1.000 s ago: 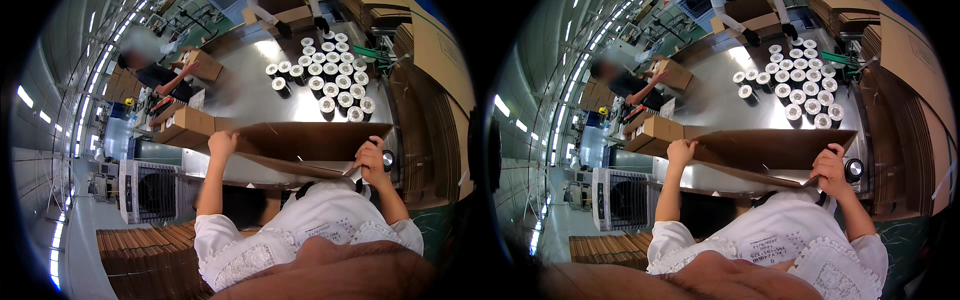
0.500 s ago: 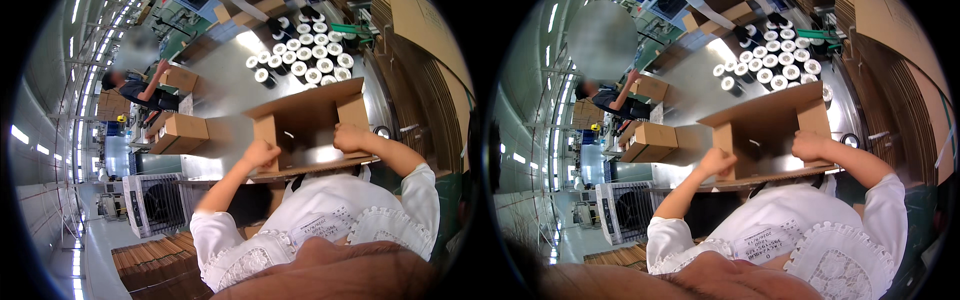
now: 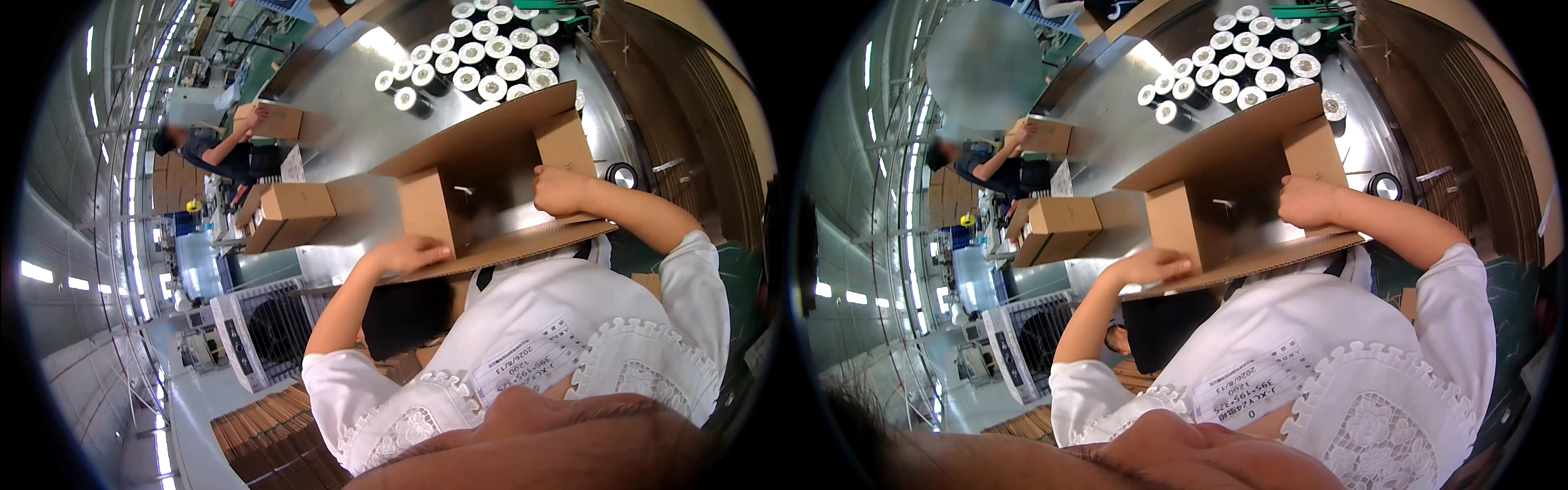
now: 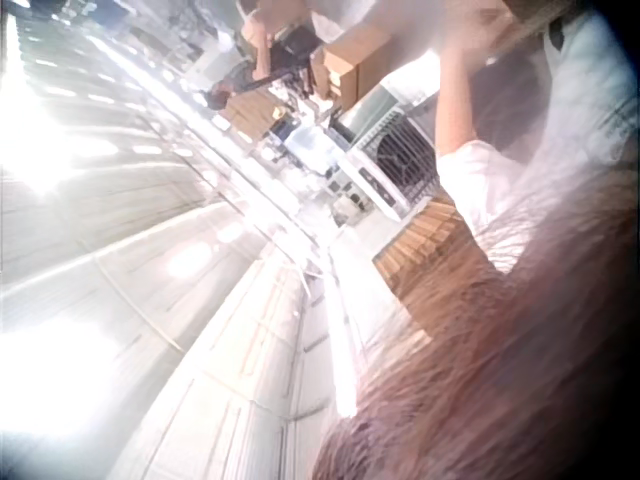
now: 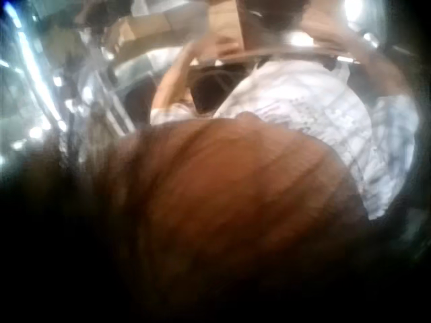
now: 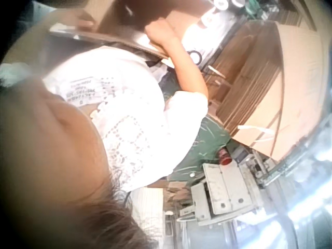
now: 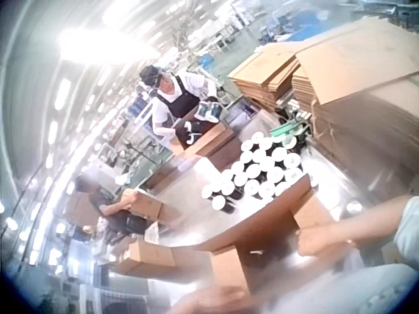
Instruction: The person repeatedly picks up cylindrical items from a metal table and places them into a cardboard box. They arrange the items in rows, close the box flaps, and then open a new box to continue the process. The task is performed by hand without tools.
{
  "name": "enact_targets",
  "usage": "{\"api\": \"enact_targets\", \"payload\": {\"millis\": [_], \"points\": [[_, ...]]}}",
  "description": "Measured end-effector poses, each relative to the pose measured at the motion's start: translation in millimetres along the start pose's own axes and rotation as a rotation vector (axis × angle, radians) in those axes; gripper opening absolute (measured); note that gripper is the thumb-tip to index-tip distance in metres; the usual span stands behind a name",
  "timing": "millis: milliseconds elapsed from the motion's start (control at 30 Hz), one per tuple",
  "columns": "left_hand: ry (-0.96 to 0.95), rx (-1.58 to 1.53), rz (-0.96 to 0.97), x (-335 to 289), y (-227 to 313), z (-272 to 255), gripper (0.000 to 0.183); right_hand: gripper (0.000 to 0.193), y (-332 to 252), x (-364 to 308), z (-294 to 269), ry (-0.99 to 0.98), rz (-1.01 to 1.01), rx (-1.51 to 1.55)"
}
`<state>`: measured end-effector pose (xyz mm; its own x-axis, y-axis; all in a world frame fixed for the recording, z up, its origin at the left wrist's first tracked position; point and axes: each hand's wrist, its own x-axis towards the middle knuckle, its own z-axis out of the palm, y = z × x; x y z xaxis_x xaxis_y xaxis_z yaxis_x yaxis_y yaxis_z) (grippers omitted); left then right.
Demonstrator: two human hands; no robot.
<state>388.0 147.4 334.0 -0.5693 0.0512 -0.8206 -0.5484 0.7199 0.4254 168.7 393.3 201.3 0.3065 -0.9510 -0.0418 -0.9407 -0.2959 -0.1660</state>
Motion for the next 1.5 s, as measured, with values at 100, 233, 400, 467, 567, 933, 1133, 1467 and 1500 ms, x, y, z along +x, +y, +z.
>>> {"api": "enact_targets", "payload": {"millis": [100, 233, 400, 467, 567, 933, 1133, 1467, 1500], "points": [[0.007, 0.112, 0.281, -11, 21, 27, 0.059, 0.008, 2, 4, -5, 0.2, 0.104, 0.253], [-0.146, 0.141, 0.092, 26, 27, 45, 0.063, 0.011, 25, -9, -22, 0.677, 0.371, 0.662], [-0.283, -0.118, 0.573, 10, 27, 36, 0.066, 0.014, 34, -44, -16, 0.838, 0.483, 0.653], [-0.289, -0.17, 0.531, 1, 31, 28, 0.062, 0.014, 31, -44, -9, 0.926, 0.464, 0.694], [-0.194, -0.228, 0.369, 5, 18, 17, 0.05, 0.025, 27, -43, -7, 1.0, 0.513, 1.109], [1.514, 0.778, 0.657, 60, 64, -32, 0.024, 0.112, -1, -58, -8, 0.819, 0.79, 1.162], [0.972, 0.18, 0.136, 56, 39, 2, 0.039, 0.107, -3, -58, -14, 0.781, 0.817, 1.224], [1.066, -0.002, 0.214, 30, -161, 30, 0.058, 0.093, -7, 27, 132, 0.486, 1.257, 1.492], [1.066, -0.332, 0.146, 21, -182, 26, 0.057, 0.086, 1, 24, 145, 0.463, 1.143, 1.684]]}}
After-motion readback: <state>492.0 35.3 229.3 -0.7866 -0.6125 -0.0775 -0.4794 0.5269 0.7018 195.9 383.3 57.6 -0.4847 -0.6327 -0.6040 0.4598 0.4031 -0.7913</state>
